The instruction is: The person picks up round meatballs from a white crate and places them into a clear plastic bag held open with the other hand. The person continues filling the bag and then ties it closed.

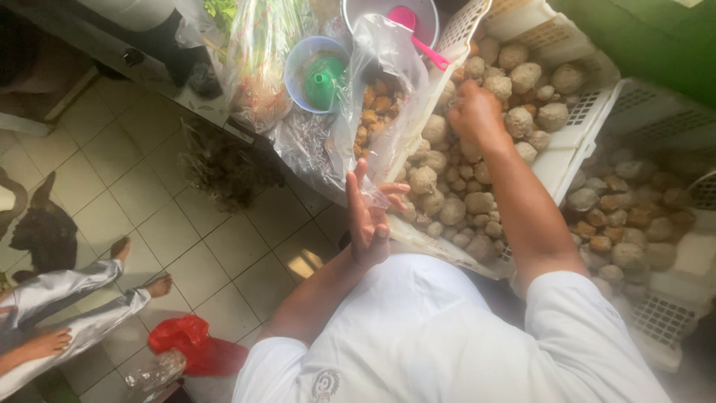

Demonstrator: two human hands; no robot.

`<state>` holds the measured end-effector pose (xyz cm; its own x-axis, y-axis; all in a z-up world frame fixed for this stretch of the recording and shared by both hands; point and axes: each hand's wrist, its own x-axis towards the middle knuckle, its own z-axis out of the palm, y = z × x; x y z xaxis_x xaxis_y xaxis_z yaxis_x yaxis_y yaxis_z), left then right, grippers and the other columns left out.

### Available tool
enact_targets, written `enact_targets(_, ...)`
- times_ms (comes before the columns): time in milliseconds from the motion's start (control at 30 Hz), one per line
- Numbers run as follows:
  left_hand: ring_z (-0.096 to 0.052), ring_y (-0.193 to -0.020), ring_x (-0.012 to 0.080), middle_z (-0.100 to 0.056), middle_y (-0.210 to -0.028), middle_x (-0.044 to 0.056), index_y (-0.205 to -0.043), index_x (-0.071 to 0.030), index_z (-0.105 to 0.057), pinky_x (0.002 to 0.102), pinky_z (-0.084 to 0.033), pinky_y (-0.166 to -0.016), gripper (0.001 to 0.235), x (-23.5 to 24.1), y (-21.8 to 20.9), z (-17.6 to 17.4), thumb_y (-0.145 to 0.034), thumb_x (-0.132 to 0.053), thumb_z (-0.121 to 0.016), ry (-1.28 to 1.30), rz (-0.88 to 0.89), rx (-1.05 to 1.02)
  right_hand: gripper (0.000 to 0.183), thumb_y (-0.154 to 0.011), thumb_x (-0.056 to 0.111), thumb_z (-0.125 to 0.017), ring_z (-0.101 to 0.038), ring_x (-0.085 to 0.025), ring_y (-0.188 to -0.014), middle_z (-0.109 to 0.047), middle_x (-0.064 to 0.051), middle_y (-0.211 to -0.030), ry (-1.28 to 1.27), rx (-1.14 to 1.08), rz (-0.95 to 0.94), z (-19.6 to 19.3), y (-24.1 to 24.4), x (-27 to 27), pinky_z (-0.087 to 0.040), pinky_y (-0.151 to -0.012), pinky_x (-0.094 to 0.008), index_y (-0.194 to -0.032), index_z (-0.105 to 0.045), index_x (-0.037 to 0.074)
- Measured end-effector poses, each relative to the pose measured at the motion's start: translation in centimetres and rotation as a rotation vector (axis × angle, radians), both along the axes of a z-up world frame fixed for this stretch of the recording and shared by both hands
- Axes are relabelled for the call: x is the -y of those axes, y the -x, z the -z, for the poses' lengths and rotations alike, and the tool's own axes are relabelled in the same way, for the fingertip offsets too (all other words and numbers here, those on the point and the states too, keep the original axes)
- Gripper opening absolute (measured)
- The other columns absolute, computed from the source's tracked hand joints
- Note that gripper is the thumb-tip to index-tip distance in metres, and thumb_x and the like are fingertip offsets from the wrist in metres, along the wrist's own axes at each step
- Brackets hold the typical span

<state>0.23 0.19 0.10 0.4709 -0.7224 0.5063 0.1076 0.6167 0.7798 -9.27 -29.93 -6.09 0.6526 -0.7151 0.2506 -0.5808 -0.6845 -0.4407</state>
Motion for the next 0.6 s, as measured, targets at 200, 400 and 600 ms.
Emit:
enact_targets(200,-0.062,-0.123,0.0270,-0.008,-0.178,0.006,-0.169,-0.024,0.002,0.031,-0.060,-0.081,0.090,-0.4,0.1,0.6,-0.107,-0.049,-0.058,-0.015,0.016,0.013,0.021,-0.104,0.002,-0.069,-0.060,-0.004,-0.071,-0.062,-0.001,-0.095,-0.607,0.939,-0.322,-11.4,-0.9,-5.8,-0.048,-0.053,-0.017,-0.119,-0.055,0.005)
enact_targets(400,-0.063,-0.121,0.0283,-0.011,-0.177,0.006,-0.170,-0.022,0.001,0.032,-0.059,-0.081,0.093,-0.2,0.2,0.5,-0.105,-0.052,-0.060,0.003,-0.031,-0.011,0.023,-0.092,0.008,-0.079,-0.069,-0.014,-0.080,-0.070,-0.012,-0.103,-0.001,0.458,-0.509,-14.4,-4.5,-10.7,-0.058,-0.070,-0.029,-0.110,-0.065,0.001)
enact_targets(600,-0.063,-0.122,0.0277,-0.010,-0.179,0.006,-0.170,-0.023,0.000,0.032,-0.058,-0.084,0.092,-0.3,0.1,0.4,-0.106,-0.050,-0.060,0.018,-0.005,-0.021,0.009,-0.104,0.008,-0.075,-0.068,-0.022,-0.076,-0.069,-0.006,-0.091,-0.029,0.603,0.154,-9.1,-2.3,-2.2,-0.057,-0.072,-0.035,-0.106,-0.066,0.008)
